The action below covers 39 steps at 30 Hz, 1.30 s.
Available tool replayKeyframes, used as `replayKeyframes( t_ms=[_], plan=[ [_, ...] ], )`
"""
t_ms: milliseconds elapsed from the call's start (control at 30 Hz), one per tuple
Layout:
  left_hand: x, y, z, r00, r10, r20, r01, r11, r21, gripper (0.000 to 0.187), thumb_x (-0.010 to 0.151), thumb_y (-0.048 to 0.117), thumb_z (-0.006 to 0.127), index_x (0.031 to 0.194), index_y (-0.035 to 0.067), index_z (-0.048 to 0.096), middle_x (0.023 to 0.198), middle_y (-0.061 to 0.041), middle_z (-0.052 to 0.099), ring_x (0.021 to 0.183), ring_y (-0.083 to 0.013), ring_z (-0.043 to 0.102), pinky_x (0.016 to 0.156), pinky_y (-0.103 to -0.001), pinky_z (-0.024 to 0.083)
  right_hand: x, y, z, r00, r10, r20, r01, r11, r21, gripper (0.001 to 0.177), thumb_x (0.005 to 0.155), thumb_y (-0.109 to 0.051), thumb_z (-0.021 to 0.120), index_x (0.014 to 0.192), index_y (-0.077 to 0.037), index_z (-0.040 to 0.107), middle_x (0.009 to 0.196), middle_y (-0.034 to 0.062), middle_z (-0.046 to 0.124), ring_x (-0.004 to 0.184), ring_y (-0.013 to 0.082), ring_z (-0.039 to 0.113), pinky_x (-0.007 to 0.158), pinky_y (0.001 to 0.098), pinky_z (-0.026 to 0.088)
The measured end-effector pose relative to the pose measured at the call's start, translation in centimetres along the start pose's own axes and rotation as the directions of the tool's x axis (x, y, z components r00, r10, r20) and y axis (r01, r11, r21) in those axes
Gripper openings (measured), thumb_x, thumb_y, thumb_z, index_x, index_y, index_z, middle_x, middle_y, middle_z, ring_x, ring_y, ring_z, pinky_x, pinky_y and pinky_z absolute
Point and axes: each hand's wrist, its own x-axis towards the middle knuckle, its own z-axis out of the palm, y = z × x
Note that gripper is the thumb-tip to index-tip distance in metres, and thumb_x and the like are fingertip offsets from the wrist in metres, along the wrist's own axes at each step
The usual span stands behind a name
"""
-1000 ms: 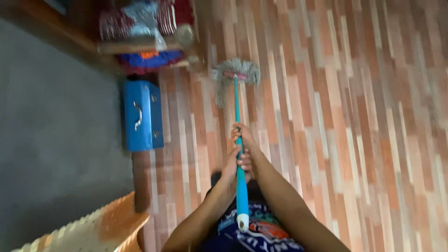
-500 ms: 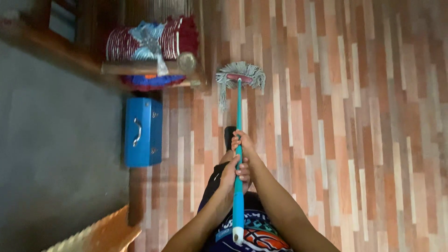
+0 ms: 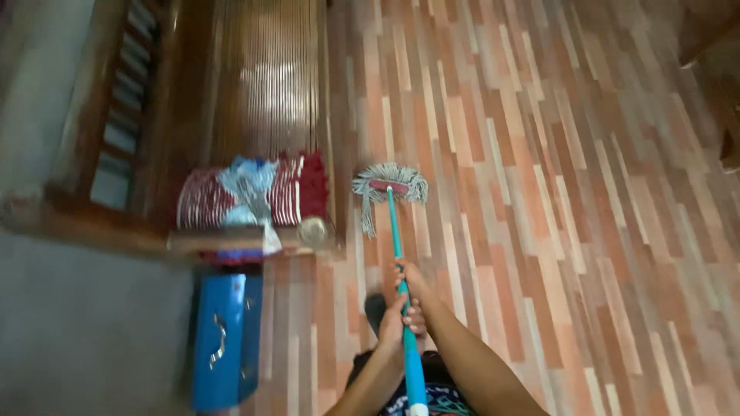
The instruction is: The person mops a wood-patterned floor using a blue-handled mop with a white and pink head. They move the mop back and forth across the room, passing a blue metal box, a wooden bench with folded textiles, and a cardboard box.
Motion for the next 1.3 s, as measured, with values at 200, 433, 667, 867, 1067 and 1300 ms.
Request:
replayKeyframes(
  t_ms=[200,433,667,867,1067,1300],
  plan=[
    [3.1,4.4,3.0,0.997,-0.049,0.051,0.052,0.997,-0.057,0.028,0.097,0.039,0.064,0.1,0.011,0.063,0.065,0.006,0.053,0.046,-0.0043,0.05,0.039,-0.024,0.041,4.5,-4.3,1.6,0.956,0.209,0.207,-0.252,0.945,0.21,0.025,0.095,-0.036,0.063,0.083,-0.017,0.052,0.061,-0.0096,0.044,0.041,0.0007,0.037,0.036,0.021,0.033],
    [7.1,8.9,7.3,0.987,-0.079,0.137,0.09,0.993,-0.081,0.034,0.103,0.039,0.055,0.107,0.007,0.064,0.07,0.004,0.054,0.051,-0.0088,0.052,0.044,-0.029,0.043,4.3,-11.2,7.4,0.967,0.235,0.094,-0.252,0.925,0.283,0.032,0.096,-0.034,0.062,0.076,-0.015,0.047,0.057,-0.008,0.039,0.04,0.003,0.035,0.034,0.0204,0.03],
    [14.6,13.9,14.2,0.996,-0.027,0.087,0.029,0.999,-0.027,0.027,0.099,0.037,0.063,0.104,0.011,0.063,0.066,0.007,0.056,0.046,-0.0023,0.051,0.038,-0.023,0.043,13.0,-19.3,8.1,0.966,0.092,0.242,-0.153,0.957,0.248,0.033,0.095,-0.03,0.06,0.067,-0.018,0.048,0.051,-0.0085,0.038,0.038,0.0048,0.035,0.033,0.0212,0.032],
    [19.3,15.3,25.3,0.998,0.052,-0.021,-0.052,0.999,-0.001,0.028,0.098,0.036,0.063,0.099,0.009,0.062,0.065,0.007,0.053,0.045,-0.0017,0.048,0.037,-0.021,0.04,16.1,-29.3,9.9,0.909,0.318,0.271,-0.401,0.844,0.357,0.029,0.092,-0.033,0.066,0.071,-0.02,0.051,0.055,-0.0129,0.045,0.039,-0.0013,0.04,0.034,0.0177,0.035],
    [23.3,19.5,29.1,0.996,0.005,0.084,-0.002,0.999,-0.036,0.029,0.1,0.034,0.061,0.103,0.006,0.058,0.07,0.007,0.052,0.048,-0.0005,0.049,0.041,-0.02,0.04,18.3,-35.2,13.2,0.922,0.303,0.24,-0.372,0.866,0.335,0.028,0.091,-0.033,0.063,0.072,-0.018,0.05,0.057,-0.013,0.046,0.04,-0.0035,0.038,0.034,0.0153,0.032],
    [24.3,19.9,33.9,0.999,0.027,-0.027,-0.029,0.998,-0.059,0.026,0.1,0.033,0.063,0.105,0.009,0.058,0.067,0.007,0.05,0.046,-0.0013,0.046,0.038,-0.02,0.037,21.5,-37.9,13.1,0.95,0.228,0.212,-0.288,0.901,0.323,0.019,0.096,-0.03,0.058,0.083,-0.019,0.049,0.061,-0.0087,0.045,0.041,0.0022,0.038,0.035,0.0207,0.033]
  ],
)
